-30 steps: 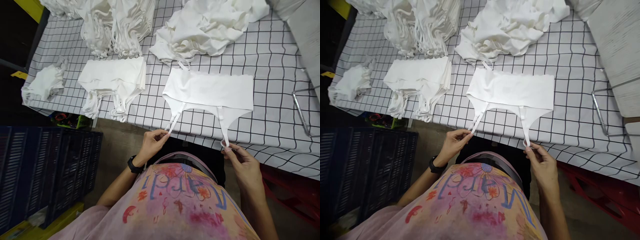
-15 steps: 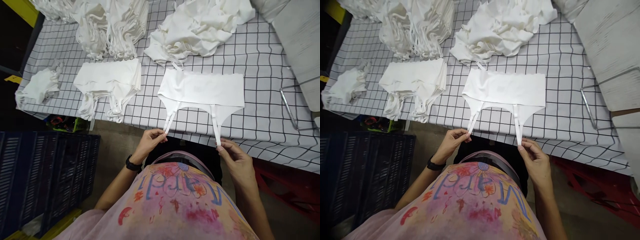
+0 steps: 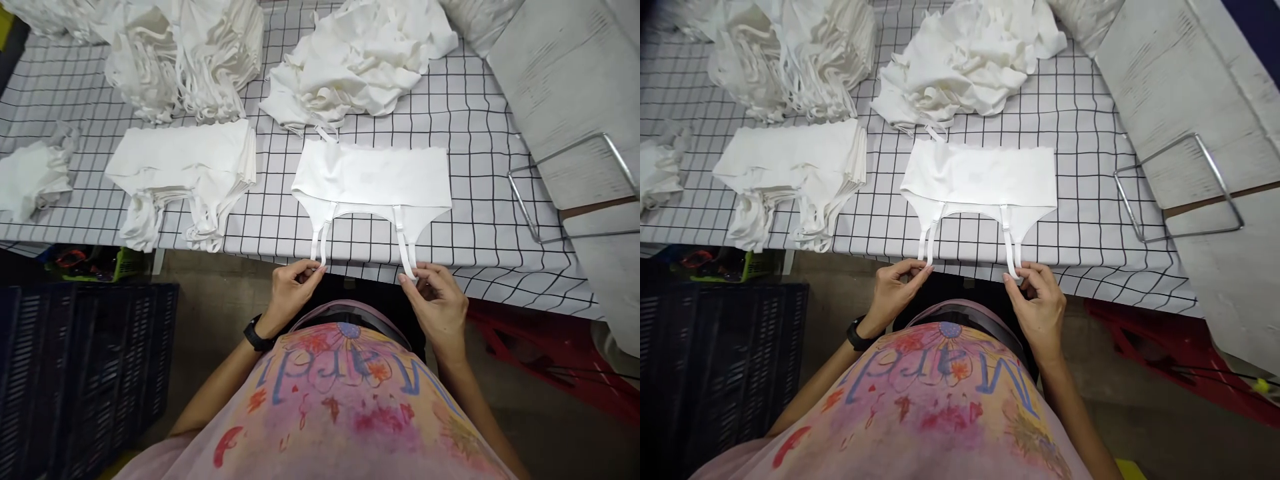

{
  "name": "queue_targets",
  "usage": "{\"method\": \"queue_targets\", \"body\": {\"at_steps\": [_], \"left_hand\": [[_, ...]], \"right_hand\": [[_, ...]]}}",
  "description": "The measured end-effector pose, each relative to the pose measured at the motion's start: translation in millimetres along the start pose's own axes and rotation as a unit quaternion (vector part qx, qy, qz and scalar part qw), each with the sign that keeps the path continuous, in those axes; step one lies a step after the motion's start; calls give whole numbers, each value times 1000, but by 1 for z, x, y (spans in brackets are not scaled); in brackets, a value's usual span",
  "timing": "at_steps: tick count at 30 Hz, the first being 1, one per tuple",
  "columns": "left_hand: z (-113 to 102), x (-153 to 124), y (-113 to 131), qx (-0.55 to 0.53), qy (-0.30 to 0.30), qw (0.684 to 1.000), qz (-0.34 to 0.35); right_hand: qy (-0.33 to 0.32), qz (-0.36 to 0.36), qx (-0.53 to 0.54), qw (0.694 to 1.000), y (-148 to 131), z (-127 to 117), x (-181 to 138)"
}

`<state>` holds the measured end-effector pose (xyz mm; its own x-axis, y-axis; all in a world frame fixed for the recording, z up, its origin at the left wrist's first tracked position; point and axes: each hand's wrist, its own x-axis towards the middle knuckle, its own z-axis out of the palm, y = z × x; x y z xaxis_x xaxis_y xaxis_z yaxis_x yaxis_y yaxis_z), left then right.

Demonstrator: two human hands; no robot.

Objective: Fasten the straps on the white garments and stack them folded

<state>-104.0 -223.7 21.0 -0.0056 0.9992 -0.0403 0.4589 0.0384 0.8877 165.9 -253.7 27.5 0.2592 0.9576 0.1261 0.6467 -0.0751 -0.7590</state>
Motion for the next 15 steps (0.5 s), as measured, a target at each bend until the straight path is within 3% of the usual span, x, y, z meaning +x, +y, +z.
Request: {"method": "queue_targets", "body": {"at_steps": [5, 9, 15], "left_hand": [[1, 1, 0, -46, -12, 998, -50], [-1, 4, -1, -142, -44, 980, -129], [-4, 7, -2, -192, -37, 968, -158]], "right_hand": [[-4, 24, 31, 999, 1, -1, -1], [-60, 92, 96, 989, 2, -5, 0], [-106, 142, 140, 974, -3, -10, 5]]}}
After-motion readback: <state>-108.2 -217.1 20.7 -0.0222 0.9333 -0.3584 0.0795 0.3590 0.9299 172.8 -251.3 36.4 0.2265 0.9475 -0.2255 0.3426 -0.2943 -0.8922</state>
